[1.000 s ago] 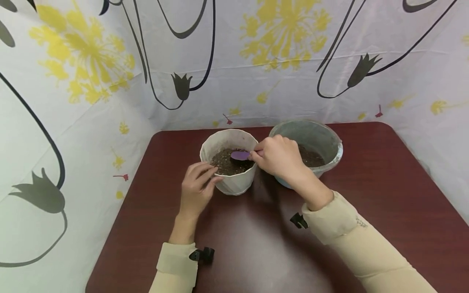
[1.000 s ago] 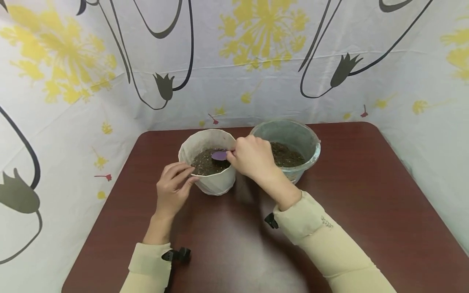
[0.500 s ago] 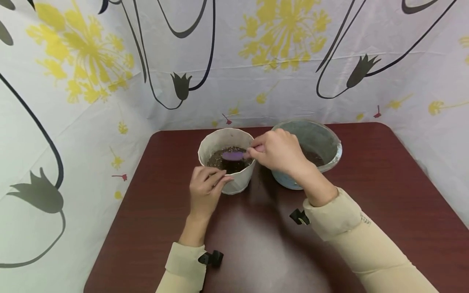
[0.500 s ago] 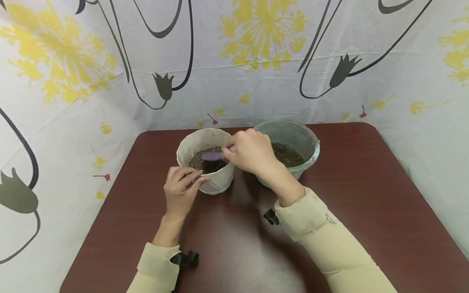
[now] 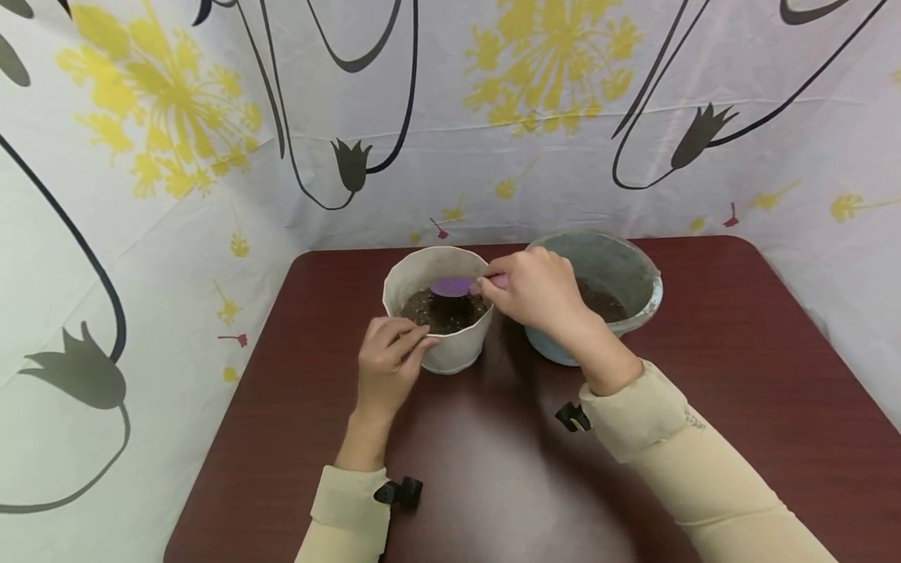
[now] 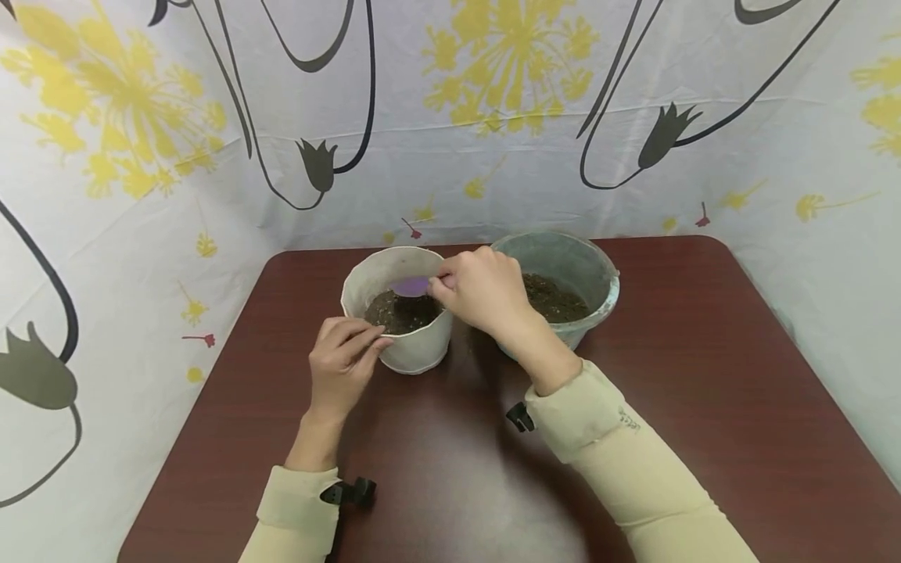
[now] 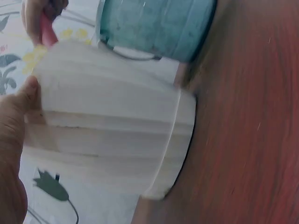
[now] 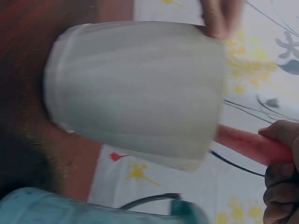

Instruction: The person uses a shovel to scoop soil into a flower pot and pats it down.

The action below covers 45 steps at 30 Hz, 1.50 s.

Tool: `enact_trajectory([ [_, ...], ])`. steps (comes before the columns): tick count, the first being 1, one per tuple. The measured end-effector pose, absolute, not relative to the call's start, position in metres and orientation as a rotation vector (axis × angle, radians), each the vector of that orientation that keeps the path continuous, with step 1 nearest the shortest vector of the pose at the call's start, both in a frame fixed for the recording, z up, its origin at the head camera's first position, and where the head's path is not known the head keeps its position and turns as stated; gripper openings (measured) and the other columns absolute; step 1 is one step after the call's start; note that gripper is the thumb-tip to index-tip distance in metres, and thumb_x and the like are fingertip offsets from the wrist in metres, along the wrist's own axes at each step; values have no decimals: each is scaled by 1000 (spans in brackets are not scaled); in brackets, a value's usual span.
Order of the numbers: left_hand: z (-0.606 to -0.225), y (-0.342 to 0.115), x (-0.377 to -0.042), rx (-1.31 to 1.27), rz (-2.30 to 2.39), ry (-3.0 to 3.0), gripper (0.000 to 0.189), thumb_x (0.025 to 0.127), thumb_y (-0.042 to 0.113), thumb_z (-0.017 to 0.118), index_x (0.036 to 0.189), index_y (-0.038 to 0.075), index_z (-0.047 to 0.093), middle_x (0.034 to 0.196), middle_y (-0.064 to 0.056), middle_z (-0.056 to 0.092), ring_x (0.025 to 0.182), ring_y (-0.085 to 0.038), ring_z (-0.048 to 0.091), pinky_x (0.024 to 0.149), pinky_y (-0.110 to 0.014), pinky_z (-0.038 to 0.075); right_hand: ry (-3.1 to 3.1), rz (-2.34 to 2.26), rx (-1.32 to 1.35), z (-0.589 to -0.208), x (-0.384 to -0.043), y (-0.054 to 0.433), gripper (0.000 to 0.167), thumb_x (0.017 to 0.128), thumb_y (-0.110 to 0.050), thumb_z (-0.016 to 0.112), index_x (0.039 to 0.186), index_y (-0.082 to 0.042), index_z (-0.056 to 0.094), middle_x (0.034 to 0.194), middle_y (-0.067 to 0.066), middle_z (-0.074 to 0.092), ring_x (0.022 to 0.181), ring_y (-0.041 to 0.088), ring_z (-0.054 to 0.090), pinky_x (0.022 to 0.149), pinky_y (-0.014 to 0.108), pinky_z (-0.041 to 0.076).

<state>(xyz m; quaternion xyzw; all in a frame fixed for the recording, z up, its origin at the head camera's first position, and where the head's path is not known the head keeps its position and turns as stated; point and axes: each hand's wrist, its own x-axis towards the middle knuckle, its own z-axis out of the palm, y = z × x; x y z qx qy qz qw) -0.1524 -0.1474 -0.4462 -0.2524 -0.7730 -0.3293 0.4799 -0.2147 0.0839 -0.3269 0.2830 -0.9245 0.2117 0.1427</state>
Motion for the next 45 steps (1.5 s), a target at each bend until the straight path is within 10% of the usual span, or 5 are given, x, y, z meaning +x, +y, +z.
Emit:
enact_trajectory([
  [12,-447,-158,-151,-556,-821,-1936,26,84,22,82,98,0,78,103,-16,72,106,-38,64,96,-45,48,-2640,571,869,-339,-220,86,13,89,-34,75,85,-23,81,57,-1,62,56,26,60,44,44,46],
  [28,-454,-127,-153,-464,-797,-1849,29,83,33,84,90,4,81,88,-6,70,83,-29,60,76,-37,50,-2675,556,809,-342,-222,81,17,92,-33,71,97,-22,83,62,2,65,57,27,60,45,44,47],
  [45,-453,-141,-153,-496,-811,-1891,31,84,30,83,90,0,80,92,-11,70,94,-33,64,96,-39,51,-2726,560,618,-337,-210,74,16,90,-34,70,87,-26,83,69,1,71,64,34,67,49,49,51],
])
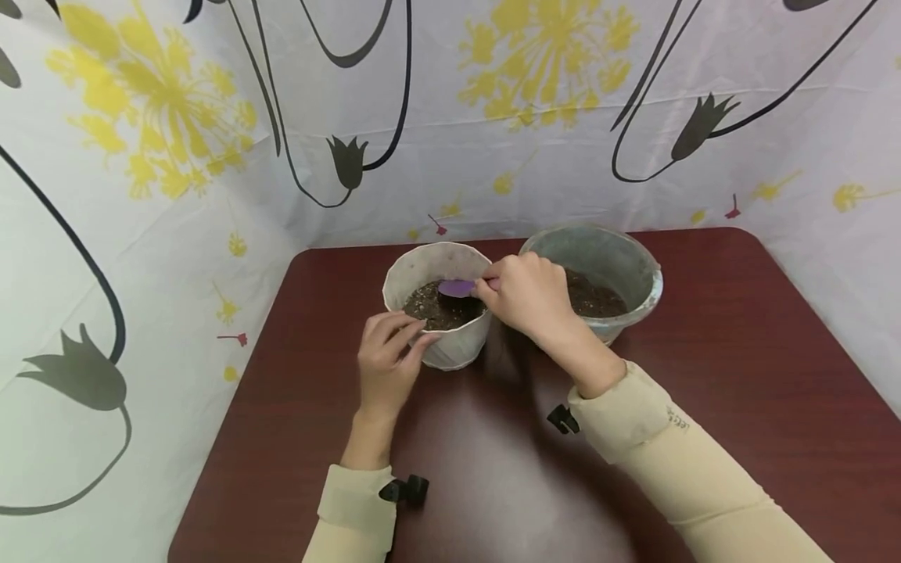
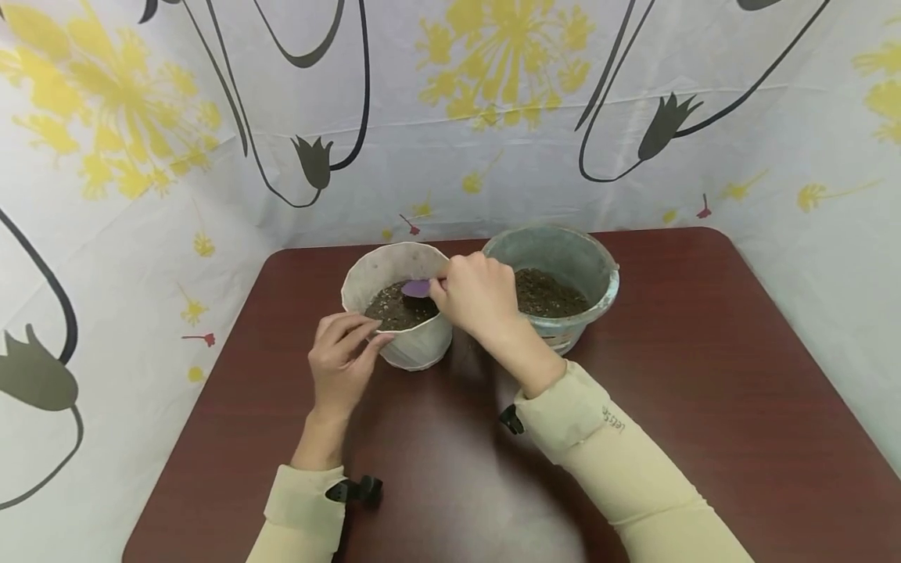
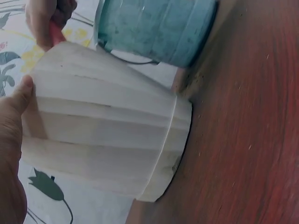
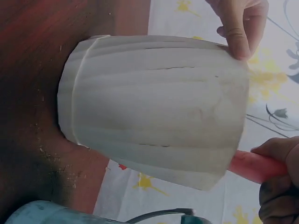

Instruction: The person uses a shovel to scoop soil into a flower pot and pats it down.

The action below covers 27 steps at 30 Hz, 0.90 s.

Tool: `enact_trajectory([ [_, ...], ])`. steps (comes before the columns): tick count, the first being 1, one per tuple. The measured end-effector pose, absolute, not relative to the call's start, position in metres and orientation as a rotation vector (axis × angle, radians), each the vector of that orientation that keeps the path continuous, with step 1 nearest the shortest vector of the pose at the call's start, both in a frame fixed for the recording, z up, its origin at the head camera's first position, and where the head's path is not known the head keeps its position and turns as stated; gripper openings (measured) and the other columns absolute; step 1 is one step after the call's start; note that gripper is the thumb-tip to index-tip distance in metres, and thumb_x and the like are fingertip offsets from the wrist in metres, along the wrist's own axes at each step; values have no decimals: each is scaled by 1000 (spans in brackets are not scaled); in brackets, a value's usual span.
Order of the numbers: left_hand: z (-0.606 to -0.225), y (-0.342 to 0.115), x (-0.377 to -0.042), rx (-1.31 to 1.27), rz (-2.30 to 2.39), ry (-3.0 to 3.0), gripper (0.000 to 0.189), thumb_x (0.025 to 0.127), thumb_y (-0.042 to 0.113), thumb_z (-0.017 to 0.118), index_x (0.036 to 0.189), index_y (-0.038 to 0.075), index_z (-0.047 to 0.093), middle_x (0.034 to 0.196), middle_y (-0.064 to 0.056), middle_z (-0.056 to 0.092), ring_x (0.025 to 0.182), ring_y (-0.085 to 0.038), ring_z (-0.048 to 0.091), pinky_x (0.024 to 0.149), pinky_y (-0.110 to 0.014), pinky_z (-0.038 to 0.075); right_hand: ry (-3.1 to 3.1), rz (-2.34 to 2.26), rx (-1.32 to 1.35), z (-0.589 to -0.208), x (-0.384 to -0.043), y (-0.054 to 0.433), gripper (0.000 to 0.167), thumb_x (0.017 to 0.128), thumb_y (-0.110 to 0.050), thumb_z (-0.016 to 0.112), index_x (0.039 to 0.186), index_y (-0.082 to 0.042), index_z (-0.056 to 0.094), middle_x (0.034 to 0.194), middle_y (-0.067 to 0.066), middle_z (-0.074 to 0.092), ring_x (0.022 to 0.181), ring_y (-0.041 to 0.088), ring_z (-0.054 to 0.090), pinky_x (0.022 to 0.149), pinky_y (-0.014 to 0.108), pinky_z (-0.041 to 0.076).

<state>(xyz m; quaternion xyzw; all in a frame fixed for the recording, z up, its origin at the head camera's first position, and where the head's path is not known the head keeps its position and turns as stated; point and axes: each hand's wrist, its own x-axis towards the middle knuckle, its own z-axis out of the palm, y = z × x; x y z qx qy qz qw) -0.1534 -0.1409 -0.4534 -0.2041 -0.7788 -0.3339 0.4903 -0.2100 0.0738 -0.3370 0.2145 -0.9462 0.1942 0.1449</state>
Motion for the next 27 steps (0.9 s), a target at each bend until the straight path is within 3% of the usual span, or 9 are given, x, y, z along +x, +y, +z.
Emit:
enact_trajectory([
  [8,-449,-114,-152,-439,-804,-1880,29,77,26,87,88,1,81,91,-7,72,89,-29,63,83,-38,53,-2667,611,604,-322,-211,82,16,91,-31,69,92,-25,84,76,4,74,69,35,69,52,53,52],
  [13,-447,-123,-151,-480,-764,-1951,32,81,29,86,96,2,80,100,-8,74,98,-31,66,86,-44,51,-2743,566,598,-334,-212,82,18,92,-30,67,89,-26,84,70,-1,72,64,31,67,50,48,51],
  [17,-443,-145,-152,-548,-780,-2001,35,78,26,88,102,2,79,106,-11,74,107,-34,66,89,-49,49,-2679,605,594,-335,-212,86,14,89,-31,70,85,-26,83,72,-1,73,66,32,68,49,50,50],
  [23,-440,-147,-154,-589,-825,-1970,28,74,20,90,91,0,80,90,-8,72,90,-30,64,82,-40,51,-2586,627,653,-331,-206,84,13,88,-33,72,86,-26,83,74,1,74,67,33,68,48,50,50],
  [27,-443,-133,-152,-539,-802,-1940,27,74,21,90,88,0,81,86,-7,71,83,-28,60,76,-36,51,-2632,537,671,-341,-207,77,14,90,-34,70,89,-28,83,66,2,68,61,33,66,46,49,49],
])
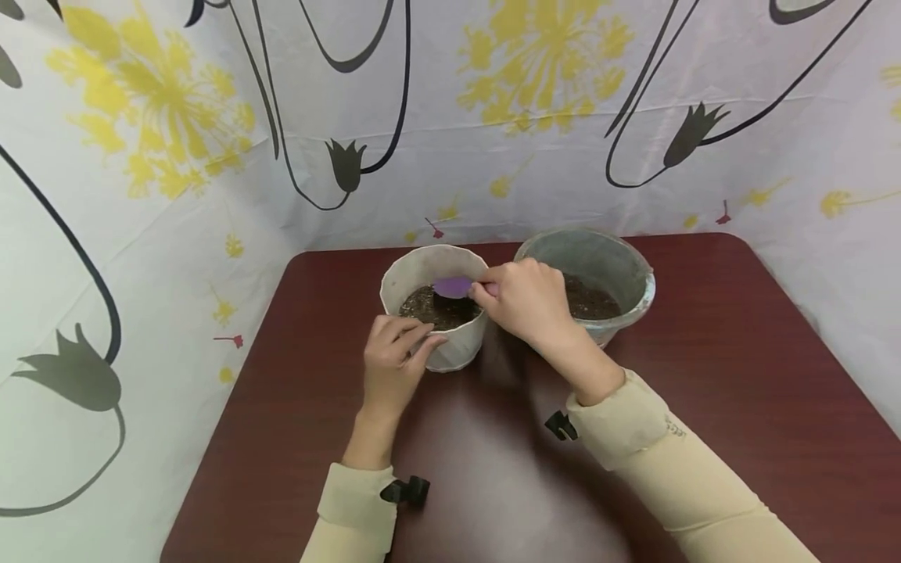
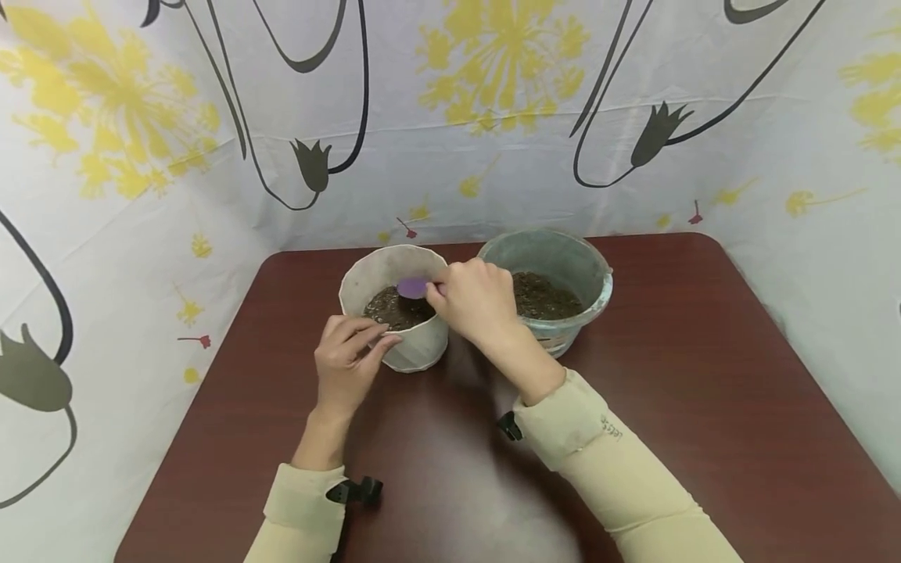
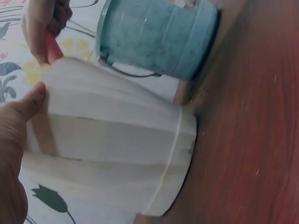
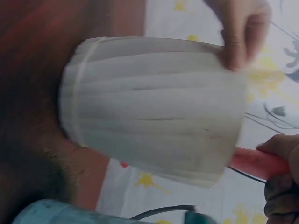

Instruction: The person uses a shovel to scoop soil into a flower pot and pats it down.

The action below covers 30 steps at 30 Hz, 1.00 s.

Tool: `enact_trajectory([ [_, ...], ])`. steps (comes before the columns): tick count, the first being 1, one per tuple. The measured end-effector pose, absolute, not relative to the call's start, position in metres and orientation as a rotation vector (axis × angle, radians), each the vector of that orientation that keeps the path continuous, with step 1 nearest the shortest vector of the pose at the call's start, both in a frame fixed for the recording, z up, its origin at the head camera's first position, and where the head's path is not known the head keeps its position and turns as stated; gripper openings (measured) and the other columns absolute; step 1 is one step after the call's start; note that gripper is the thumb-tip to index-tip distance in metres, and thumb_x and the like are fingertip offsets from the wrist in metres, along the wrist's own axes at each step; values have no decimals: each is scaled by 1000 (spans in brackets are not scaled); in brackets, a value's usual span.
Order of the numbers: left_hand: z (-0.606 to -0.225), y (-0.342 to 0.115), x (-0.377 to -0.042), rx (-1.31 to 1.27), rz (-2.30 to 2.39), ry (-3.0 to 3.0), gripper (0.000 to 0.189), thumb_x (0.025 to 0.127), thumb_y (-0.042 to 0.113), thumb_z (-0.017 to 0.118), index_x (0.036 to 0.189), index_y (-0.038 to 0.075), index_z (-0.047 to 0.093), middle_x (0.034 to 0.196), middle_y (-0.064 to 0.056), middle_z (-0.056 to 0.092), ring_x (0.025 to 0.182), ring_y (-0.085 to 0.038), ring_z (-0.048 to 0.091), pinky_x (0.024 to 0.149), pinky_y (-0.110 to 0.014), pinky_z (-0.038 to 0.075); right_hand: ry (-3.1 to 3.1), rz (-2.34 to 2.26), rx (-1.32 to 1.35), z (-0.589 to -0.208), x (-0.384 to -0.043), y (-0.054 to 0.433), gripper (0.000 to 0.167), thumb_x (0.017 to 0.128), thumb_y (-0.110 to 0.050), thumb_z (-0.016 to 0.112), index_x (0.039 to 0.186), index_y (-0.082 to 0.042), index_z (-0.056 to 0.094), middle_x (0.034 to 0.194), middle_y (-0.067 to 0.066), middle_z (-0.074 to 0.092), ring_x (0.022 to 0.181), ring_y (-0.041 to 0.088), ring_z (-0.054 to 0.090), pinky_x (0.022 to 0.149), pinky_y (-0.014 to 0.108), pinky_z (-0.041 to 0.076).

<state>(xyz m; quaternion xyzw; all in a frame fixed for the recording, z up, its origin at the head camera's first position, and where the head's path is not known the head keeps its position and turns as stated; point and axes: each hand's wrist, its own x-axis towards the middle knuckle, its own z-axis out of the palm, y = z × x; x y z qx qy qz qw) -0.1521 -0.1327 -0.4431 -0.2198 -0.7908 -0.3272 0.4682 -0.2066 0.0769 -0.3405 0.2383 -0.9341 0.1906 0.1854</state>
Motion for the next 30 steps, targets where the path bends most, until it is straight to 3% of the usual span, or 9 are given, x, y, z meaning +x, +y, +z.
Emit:
enact_trajectory([
  [6,-450,-123,-152,-495,-753,-1925,27,78,25,88,90,3,81,90,-7,71,82,-28,61,74,-38,52,-2678,500,676,-343,-210,74,15,90,-33,70,90,-28,84,57,-2,61,54,28,60,44,44,46],
  [11,-448,-139,-153,-499,-737,-1940,34,81,33,85,95,3,79,101,-10,72,92,-31,65,81,-46,47,-2603,570,649,-331,-208,79,14,89,-32,71,86,-25,83,68,1,70,60,30,64,46,47,48],
  [14,-445,-150,-154,-519,-787,-1933,32,82,31,85,92,1,79,96,-11,71,92,-32,64,83,-45,48,-2601,573,629,-329,-208,78,15,89,-31,70,83,-25,82,69,1,71,62,31,66,47,49,49],
  [21,-449,-135,-154,-497,-774,-1908,31,80,32,85,86,2,81,83,-7,68,79,-28,58,71,-36,51,-2718,511,603,-343,-210,70,17,90,-33,69,82,-24,82,63,1,66,57,31,62,46,46,49],
  [30,-449,-114,-157,-419,-763,-1873,27,73,26,89,85,4,81,83,-6,68,79,-28,58,72,-37,51,-2595,690,626,-334,-209,82,17,90,-32,70,95,-23,84,84,4,77,68,33,67,50,49,51],
])
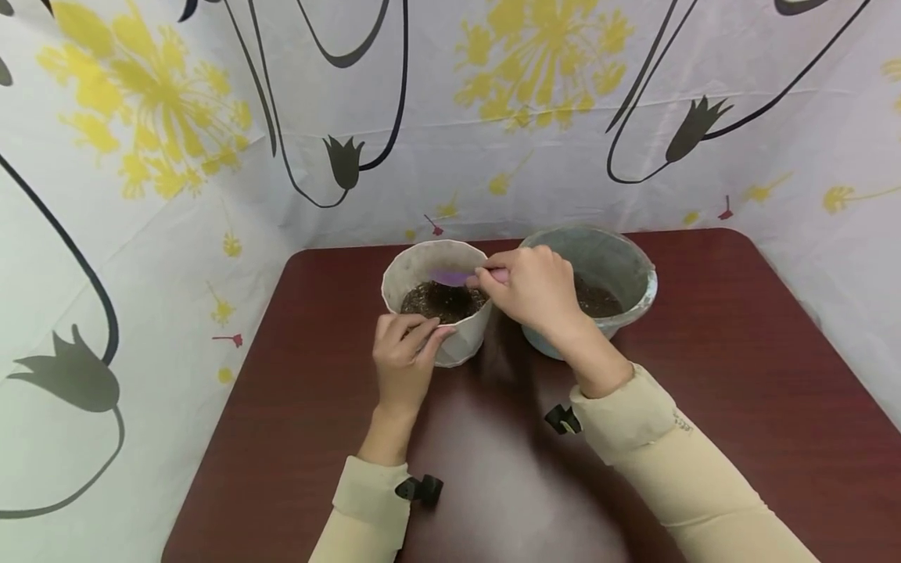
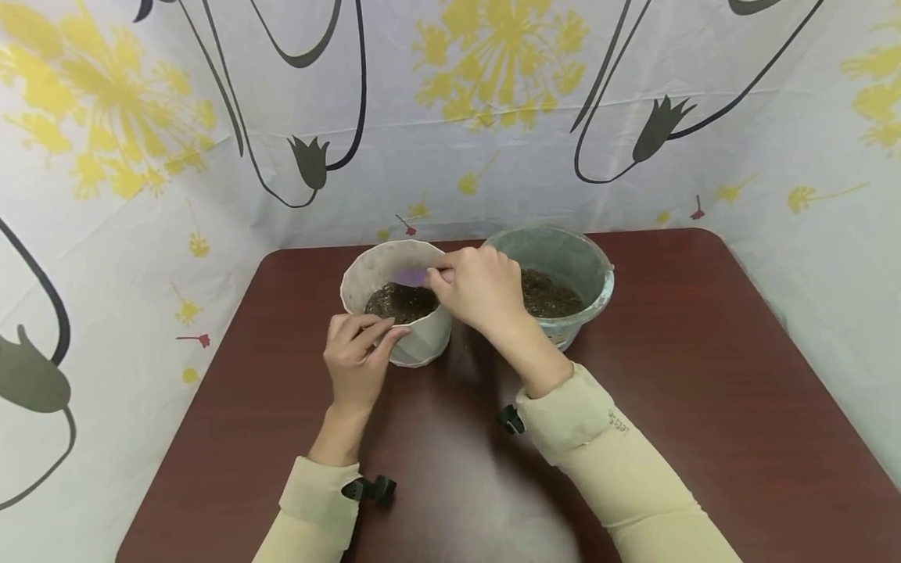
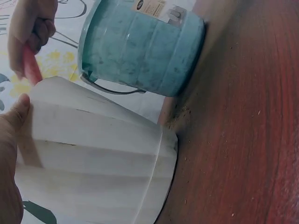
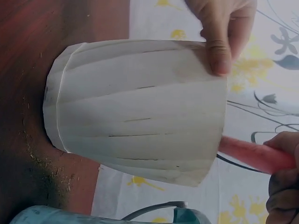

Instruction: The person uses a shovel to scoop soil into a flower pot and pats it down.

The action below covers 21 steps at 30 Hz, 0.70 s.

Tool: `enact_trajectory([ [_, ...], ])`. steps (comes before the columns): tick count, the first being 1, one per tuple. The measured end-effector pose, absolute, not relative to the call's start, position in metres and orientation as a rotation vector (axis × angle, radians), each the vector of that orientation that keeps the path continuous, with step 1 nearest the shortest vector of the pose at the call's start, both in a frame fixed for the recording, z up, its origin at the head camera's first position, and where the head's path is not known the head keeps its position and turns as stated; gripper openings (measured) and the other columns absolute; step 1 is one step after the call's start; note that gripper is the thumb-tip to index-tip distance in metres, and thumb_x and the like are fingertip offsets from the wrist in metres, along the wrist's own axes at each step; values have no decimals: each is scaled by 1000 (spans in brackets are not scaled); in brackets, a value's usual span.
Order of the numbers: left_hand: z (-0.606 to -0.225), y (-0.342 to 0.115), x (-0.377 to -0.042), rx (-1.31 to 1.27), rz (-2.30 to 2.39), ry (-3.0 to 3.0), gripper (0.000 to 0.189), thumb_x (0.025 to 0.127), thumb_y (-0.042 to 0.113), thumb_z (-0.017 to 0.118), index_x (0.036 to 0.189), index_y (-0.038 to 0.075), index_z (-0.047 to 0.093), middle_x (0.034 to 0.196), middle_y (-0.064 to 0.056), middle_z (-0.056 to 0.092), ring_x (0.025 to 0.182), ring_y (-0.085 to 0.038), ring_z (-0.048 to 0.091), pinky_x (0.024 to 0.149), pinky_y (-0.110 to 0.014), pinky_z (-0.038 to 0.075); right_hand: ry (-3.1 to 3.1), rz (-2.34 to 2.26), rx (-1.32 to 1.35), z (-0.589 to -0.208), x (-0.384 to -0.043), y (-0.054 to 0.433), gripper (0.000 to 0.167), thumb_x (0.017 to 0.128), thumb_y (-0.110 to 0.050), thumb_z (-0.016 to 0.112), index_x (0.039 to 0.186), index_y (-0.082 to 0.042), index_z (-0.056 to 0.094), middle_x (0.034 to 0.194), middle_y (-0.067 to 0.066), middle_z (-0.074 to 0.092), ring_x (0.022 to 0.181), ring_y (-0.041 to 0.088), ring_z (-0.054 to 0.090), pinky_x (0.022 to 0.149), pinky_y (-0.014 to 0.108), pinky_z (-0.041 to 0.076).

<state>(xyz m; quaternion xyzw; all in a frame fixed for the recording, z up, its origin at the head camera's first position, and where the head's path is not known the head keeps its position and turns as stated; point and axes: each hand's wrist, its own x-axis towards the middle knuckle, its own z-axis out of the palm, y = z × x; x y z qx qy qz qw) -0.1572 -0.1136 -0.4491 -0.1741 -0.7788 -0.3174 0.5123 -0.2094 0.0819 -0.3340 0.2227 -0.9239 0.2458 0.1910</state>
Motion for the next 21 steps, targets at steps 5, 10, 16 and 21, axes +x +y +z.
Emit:
enact_trajectory([
  [5,-451,-116,-156,-429,-735,-1886,29,75,29,89,88,5,80,92,-8,70,85,-30,61,77,-40,51,-2569,792,656,-332,-205,90,19,90,-32,71,96,-20,84,87,4,78,73,30,70,56,50,53],
  [10,-454,-125,-155,-465,-722,-1903,36,79,35,87,97,5,78,109,-12,70,102,-35,63,86,-50,48,-2429,855,694,-334,-205,106,13,89,-28,74,89,-20,84,80,1,77,68,26,70,57,47,51],
  [16,-453,-151,-151,-434,-732,-1923,45,83,42,82,106,4,76,115,-17,68,111,-37,61,89,-53,45,-2246,1002,692,-320,-200,146,8,87,-17,76,87,-15,84,78,1,77,70,11,72,62,24,50],
  [21,-448,-180,-145,-382,-757,-1944,47,81,36,82,111,1,74,117,-20,68,114,-39,60,92,-55,43,-2238,1040,518,-309,-192,189,9,87,-14,76,89,-11,84,82,8,77,79,-20,59,69,8,42],
])
